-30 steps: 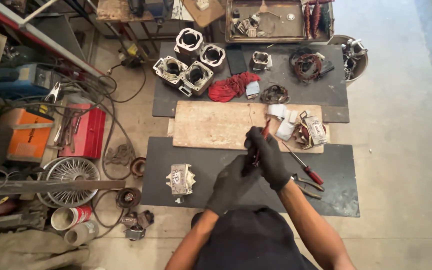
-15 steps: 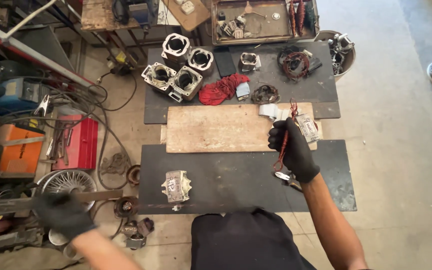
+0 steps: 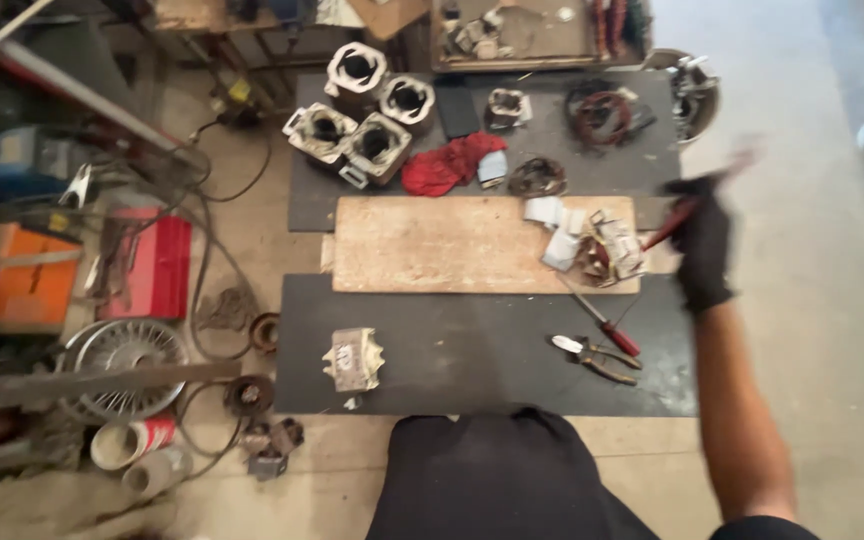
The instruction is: Inspecting and repairing a red coiled electronic component using a screwdriver and pliers
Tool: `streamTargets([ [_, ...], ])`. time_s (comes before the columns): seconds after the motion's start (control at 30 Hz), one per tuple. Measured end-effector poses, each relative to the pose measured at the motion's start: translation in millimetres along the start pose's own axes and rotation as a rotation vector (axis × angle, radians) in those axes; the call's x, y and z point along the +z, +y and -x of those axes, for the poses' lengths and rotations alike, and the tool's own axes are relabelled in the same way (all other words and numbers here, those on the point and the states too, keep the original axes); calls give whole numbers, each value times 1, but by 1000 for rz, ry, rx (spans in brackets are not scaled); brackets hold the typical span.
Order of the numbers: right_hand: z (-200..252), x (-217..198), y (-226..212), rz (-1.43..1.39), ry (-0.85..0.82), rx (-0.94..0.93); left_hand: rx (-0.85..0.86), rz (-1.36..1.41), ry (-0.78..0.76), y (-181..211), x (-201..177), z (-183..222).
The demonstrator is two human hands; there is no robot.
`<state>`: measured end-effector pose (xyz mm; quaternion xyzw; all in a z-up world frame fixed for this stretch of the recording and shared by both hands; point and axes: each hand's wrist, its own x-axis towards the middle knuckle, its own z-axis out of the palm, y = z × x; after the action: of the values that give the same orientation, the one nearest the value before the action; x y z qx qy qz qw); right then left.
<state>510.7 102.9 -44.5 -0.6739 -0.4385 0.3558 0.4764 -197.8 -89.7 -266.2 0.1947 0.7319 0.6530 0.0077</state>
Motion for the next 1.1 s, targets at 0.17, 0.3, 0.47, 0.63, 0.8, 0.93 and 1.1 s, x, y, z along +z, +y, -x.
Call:
streamTargets([
  [0.17,-50,-69,27,-273,256,-72,95,-342,19,-38,-66,29],
  [0.3,-29,-68,39,-317,110,-31,163,-589,20,-78,-102,48],
  [0.47,3,-10,12,-379,-29,-4,250,-855,-10,-104,-115,78],
  [0.63,34,13,-6,-428,-141,57,353,-745,-554,111,43,203],
  [0.8,72,-20,-16,-479,-183,73,219,-1197,-728,82,61,225],
  [0.93,89,-28,-21,-464,-155,101,389,-806,-745,28,41,180],
  [1.1,99,-17,-26,-485,-170,134,-289,-607,-996,39,22,102],
])
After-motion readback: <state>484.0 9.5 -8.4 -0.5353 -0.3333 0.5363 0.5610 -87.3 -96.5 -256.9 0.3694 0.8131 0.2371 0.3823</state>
